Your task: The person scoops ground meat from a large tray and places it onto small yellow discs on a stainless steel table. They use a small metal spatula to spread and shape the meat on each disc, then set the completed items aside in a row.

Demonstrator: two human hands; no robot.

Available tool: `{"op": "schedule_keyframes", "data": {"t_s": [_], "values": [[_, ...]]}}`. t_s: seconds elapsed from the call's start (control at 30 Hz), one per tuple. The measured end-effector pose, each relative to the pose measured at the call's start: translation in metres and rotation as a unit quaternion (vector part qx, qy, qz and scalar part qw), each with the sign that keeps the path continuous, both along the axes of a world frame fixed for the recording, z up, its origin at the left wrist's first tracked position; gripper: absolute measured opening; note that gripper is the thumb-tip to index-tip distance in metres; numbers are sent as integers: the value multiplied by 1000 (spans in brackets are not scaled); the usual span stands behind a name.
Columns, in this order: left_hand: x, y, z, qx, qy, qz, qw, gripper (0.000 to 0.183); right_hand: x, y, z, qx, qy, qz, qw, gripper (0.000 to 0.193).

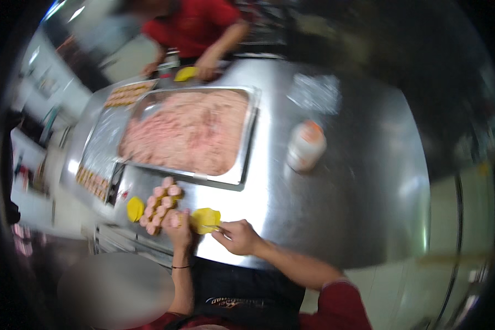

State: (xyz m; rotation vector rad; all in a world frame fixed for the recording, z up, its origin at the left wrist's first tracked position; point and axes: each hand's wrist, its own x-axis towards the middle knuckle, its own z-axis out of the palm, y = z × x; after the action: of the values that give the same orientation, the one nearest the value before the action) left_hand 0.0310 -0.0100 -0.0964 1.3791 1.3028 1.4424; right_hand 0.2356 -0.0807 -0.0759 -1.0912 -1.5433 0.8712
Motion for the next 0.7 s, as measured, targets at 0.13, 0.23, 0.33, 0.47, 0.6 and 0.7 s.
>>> {"op": "schedule_keyframes", "data": {"t_s": [0.13,0.23,0.33,0.47,0.6,0.7], "values": [[-7,-3,-3,5,68,5,998,30,-2,-4,-4,14,0,-7,1000,25],[-6,3,-6,12,74,-20,997,31,-2,-6,-3,1,-3,-6,1000,25],[-4,6,-6,-16,76,-9,997,32,-1,-4,-1,-20,-4,15,1000,29],[1,5,-6,11,53,-15,998,33,0,-3,-3,9,41,4,999,30],[-2,2,-6,-33,49,0,998,31,-2,-3,-8,-10,70,26,997,29],[-4,2,-7,-43,52,3,998,32,-2,-1,-8,-23,69,39,997,29]]}}
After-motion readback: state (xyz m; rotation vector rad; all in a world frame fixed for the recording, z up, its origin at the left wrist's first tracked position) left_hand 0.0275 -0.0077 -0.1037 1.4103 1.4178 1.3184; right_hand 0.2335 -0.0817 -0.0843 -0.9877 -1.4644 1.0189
